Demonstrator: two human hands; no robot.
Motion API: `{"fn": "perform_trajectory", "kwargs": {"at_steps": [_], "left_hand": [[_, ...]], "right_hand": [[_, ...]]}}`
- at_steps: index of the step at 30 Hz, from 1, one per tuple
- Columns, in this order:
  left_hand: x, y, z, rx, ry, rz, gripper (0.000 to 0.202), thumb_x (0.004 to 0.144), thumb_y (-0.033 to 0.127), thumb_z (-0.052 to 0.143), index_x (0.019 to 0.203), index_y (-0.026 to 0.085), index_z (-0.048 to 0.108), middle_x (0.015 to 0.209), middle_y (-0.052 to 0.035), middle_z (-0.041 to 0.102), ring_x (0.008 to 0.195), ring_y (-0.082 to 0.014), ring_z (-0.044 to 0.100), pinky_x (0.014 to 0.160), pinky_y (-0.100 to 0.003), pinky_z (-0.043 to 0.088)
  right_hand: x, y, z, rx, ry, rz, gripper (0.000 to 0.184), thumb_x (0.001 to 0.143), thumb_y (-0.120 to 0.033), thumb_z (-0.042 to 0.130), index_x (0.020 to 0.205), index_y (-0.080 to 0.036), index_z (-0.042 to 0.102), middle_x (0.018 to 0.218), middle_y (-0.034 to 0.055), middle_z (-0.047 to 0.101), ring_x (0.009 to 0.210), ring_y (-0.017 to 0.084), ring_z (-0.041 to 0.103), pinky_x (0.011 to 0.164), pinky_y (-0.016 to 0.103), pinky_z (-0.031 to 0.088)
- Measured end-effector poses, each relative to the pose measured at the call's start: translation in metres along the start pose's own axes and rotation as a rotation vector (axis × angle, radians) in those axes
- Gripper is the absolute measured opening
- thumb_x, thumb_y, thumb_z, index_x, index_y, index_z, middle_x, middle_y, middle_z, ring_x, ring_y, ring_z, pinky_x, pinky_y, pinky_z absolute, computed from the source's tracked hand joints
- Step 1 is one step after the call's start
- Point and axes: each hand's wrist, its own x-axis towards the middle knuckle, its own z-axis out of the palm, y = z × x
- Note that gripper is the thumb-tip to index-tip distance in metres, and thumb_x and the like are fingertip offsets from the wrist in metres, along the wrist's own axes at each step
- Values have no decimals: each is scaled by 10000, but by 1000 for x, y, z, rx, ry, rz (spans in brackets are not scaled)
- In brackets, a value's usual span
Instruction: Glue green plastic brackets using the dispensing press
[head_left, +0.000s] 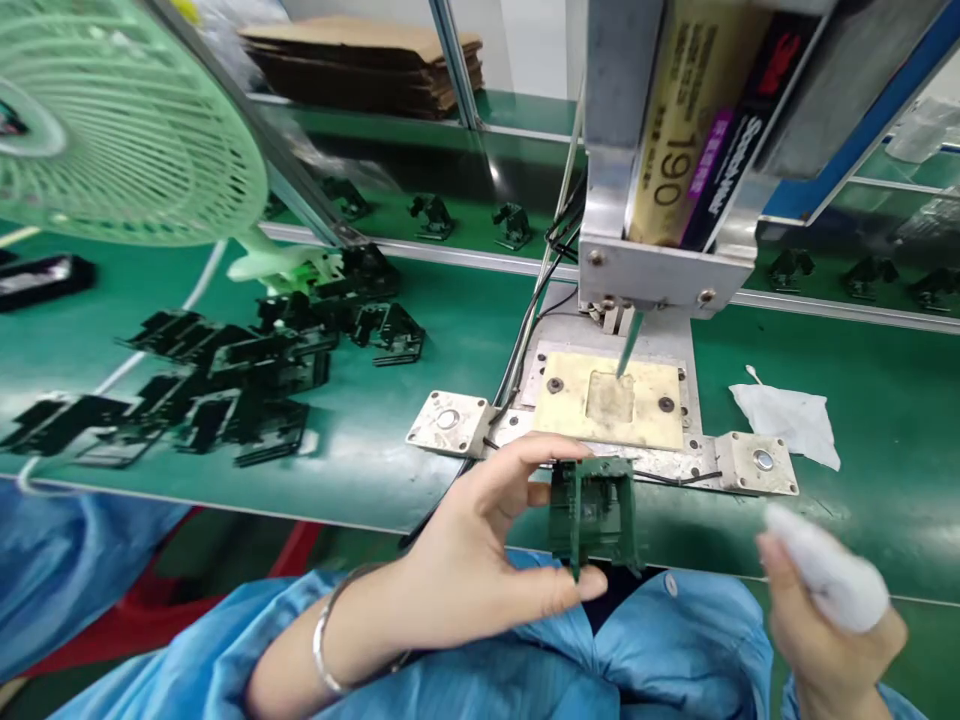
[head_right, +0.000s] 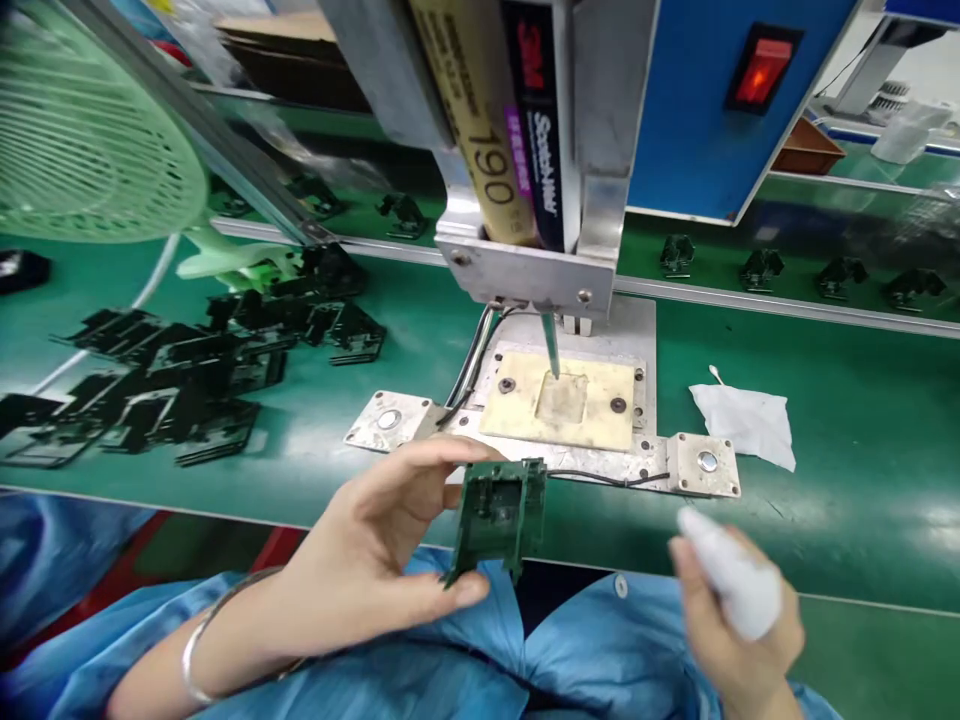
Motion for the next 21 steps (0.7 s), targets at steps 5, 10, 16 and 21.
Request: {"fn": "perform_trajectory", "kwargs": {"at_steps": [5,10,16,21], "left_hand": [[-4,8,3,150,-128,277,692,653,130,861,1258,257,549,1144,-71,612,1098,-244,600,975,-331,529],[-2,13,4,160,-184,380,716,645,131,876,1267,229,534,1125,-87,638,1037,-231,625,972,-347,531],[-3,12,5,156,-161,411,683,648,132,870,1238,235,542,1036,-76,654,964,-231,649,894,-349,567],[-6,12,-3,185,-104,360,698,659,133,861,1253,289,529,1064,-57,644,983,-229,635,936,-363,550]], "right_hand": [[24,-63,5,447,-627,-247,228,952,-94,482,745,-191,492,592,-17,457,465,133,397,454,284,310],[34,-79,20,476,-610,-423,405,1036,-169,292,650,-193,413,590,15,444,501,153,385,468,305,229],[41,-78,24,524,-597,-414,239,1030,-189,387,843,-166,535,596,-4,466,489,153,413,462,299,250],[37,-51,20,356,-523,-375,79,931,-131,591,864,-170,578,624,-13,512,474,132,470,451,270,354]]}}
